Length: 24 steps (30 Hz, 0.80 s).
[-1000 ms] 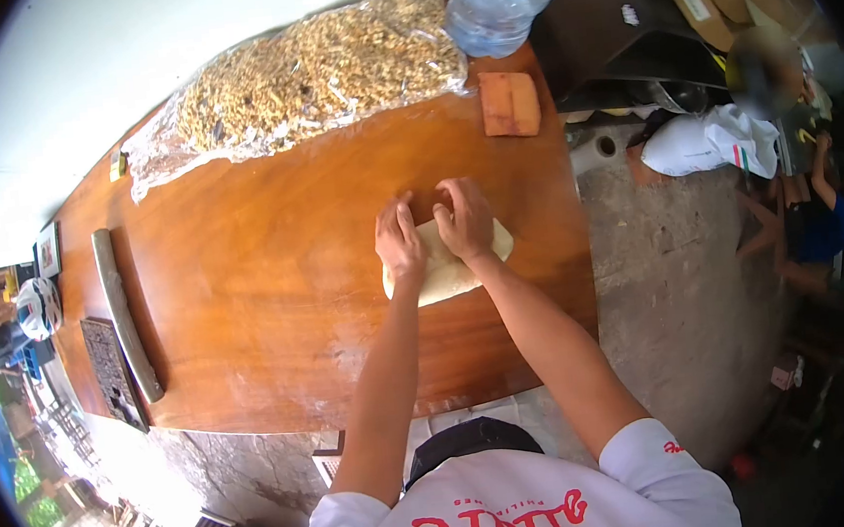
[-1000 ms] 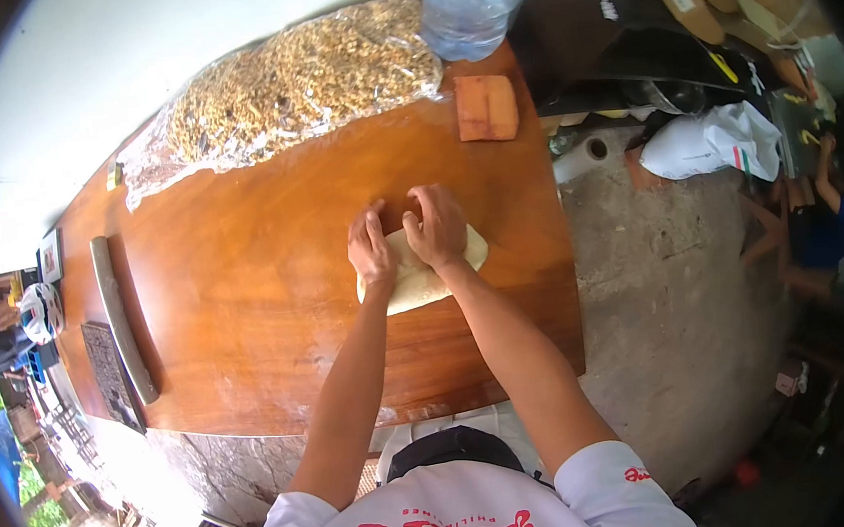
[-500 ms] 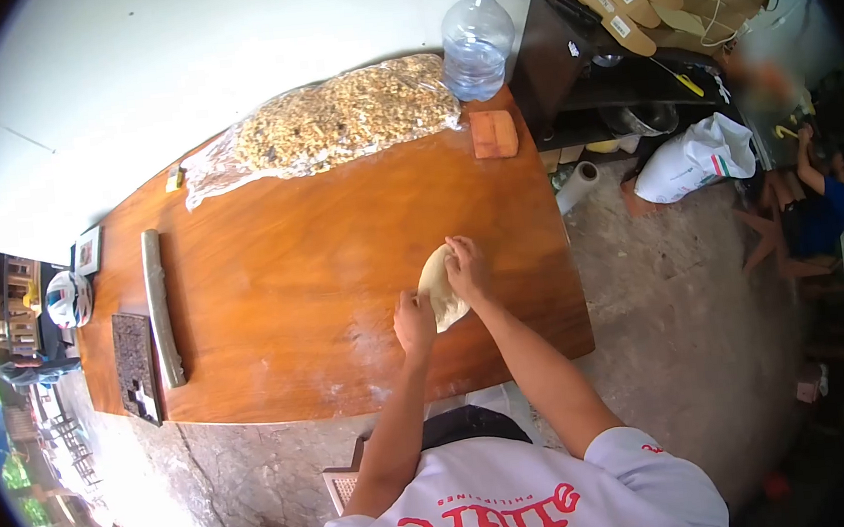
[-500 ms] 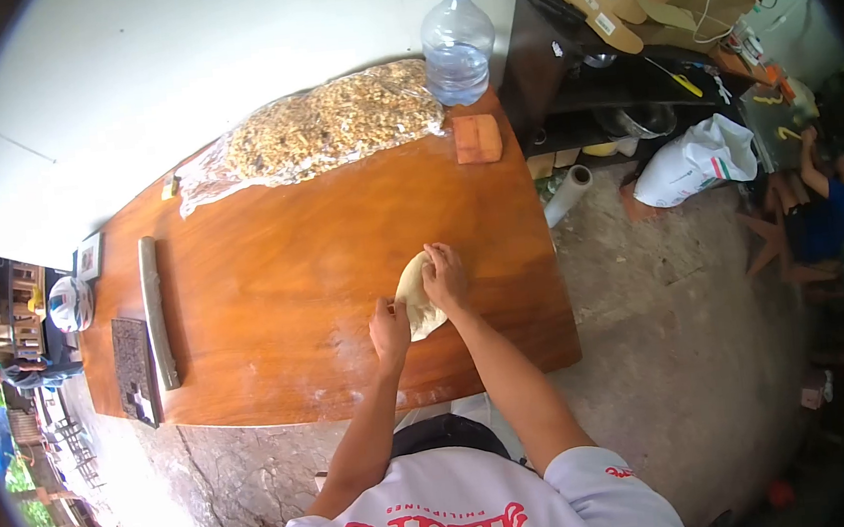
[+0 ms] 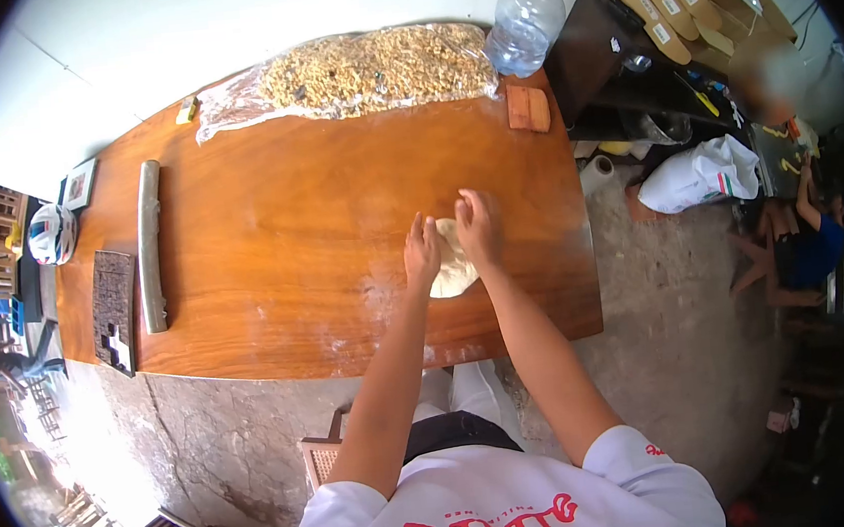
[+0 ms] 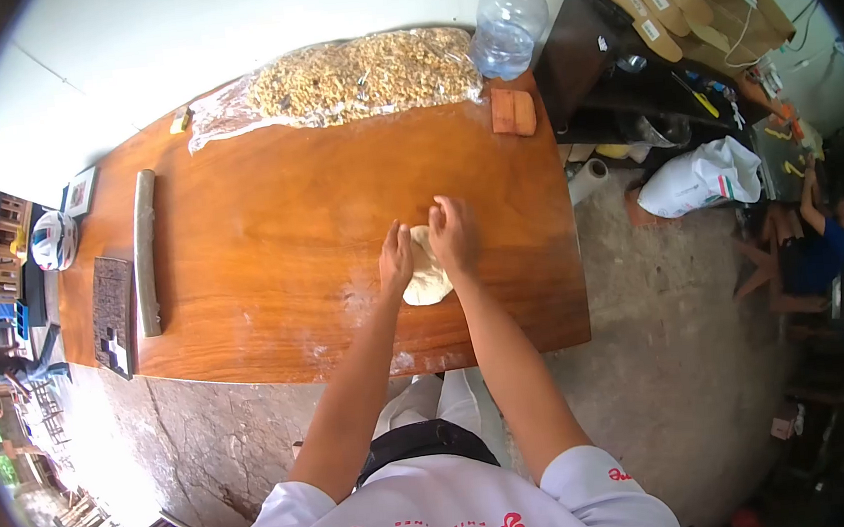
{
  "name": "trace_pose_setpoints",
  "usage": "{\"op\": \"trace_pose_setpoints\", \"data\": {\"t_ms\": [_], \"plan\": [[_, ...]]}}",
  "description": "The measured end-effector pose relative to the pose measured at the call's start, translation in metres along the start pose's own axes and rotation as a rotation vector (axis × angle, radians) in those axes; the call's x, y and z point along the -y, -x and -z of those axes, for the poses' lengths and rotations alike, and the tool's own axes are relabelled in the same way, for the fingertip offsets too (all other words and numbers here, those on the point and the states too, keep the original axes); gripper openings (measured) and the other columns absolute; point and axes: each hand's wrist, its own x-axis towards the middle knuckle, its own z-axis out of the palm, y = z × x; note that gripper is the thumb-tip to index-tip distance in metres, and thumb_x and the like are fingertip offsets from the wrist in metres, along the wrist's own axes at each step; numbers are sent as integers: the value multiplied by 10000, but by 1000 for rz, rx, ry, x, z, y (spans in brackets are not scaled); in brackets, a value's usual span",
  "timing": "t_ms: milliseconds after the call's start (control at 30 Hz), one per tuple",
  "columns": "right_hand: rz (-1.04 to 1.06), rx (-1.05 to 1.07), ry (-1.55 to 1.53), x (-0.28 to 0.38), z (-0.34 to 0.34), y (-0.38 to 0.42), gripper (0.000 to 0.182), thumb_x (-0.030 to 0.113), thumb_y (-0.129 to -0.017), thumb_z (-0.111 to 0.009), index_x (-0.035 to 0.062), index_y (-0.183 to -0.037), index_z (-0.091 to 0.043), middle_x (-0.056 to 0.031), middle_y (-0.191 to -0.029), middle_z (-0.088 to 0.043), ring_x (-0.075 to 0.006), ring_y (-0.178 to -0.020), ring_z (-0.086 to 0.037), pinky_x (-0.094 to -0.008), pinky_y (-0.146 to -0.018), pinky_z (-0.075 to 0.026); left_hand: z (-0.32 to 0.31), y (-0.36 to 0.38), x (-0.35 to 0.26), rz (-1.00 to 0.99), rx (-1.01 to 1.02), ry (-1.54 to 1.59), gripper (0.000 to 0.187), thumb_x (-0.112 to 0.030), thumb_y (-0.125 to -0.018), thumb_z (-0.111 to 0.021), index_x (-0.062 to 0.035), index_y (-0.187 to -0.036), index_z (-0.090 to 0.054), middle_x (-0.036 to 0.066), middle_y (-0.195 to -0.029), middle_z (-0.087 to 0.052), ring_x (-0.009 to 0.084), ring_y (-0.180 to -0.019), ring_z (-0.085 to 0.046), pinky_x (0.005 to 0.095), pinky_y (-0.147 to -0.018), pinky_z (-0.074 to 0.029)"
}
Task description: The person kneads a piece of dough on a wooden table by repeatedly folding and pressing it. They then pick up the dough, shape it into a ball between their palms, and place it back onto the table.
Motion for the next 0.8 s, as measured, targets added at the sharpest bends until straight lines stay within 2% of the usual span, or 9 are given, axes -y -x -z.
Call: {"op": "trace_pose_setpoints", "data": {"t_ms": [67, 133, 200, 267, 433, 500, 533, 633, 800], "plan": [[147, -58, 186, -16, -9, 1, 209, 165, -941, -586, 51, -1090, -677, -166, -993, -715, -349, -881, -683, -475, -838, -529, 0, -17, 10, 202, 174, -153, 509, -446, -1011, -504, 8, -1200, -639, 280, -1004, -652, 419, -1072, -593, 450, -922, -470], [-40, 395, 170, -22, -10, 23, 213, 199, -952, -573, 48, -1042, -692, -166, -1028, -706, -351, -933, -661, -467, -848, -519, 3, -2, 13, 142, 155, -173, 471, -425, -1002, -518, 7, -1140, -643, 265, -973, -635, 420, -1018, -586, 463, -902, -467], [163, 248, 35, -14, 6, 46, 249, 226, -957, -555, 37, -1023, -703, -168, -1072, -696, -354, -1004, -638, -469, -900, -494, 6, 19, 18, -64, 64, -137, 384, -364, -977, -543, -2, -1059, -641, 242, -947, -594, 425, -931, -563, 487, -867, -461], [156, 184, 149, -1, 34, 90, 336, 248, -997, -481, 28, -1186, -650, -178, -1257, -634, -395, -1224, -544, -539, -1074, -374, 3, 59, 35, -257, -13, -143, 312, -307, -945, -554, -24, -1049, -633, 235, -1031, -573, 437, -940, -554, 504, -870, -457], [117, 26, 292, -10, 42, 148, 363, 277, -1006, -480, 20, -1238, -589, -220, -1313, -563, -431, -1279, -480, -583, -1100, -340, 7, 71, 53, -640, 134, -305, 387, -360, -972, -468, -57, -1172, -602, 228, -1233, -578, 437, -1063, -567, 530, -888, -449], [90, 45, 320, -20, 32, 124, 393, 301, -1011, -468, 36, -1281, -573, -200, -1356, -540, -422, -1311, -453, -590, -1105, -320, 1, 41, 62, -672, 293, -428, 436, -389, -975, -451, -70, -1239, -587, 227, -1320, -549, 429, -1171, -540, 540, -939, -441], [91, 81, 400, -28, 24, 105, 403, 299, -1003, -472, 51, -1307, -565, -191, -1368, -533, -413, -1316, -451, -579, -1109, -313, -6, 21, 65, -659, 324, -507, 528, -383, -907, -525, -115, -1362, -532, 203, -1362, -514, 406, -1242, -500, 534, -1072, -380], [-21, 178, 523, -44, -1, 39, 395, 302, -945, -562, 122, -1294, -610, -157, -1361, -552, -384, -1304, -470, -568, -1103, -315, -31, -59, 31, -656, 434, -721, 476, -343, -938, -490, -112, -1351, -543, 163, -1404, -490, 358, -1341, -439, 515, -1194, -230], [-88, 103, 498, -59, -47, -58, 415, 244, -911, -574, 125, -1307, -603, -124, -1332, -571, -331, -1271, -503, -496, -1024, -375, -63, -150, 6, -532, 192, -622, 478, -324, -977, -456, -101, -1395, -516, 153, -1440, -483, 373, -1402, -381, 528, -1215, -183]]}}
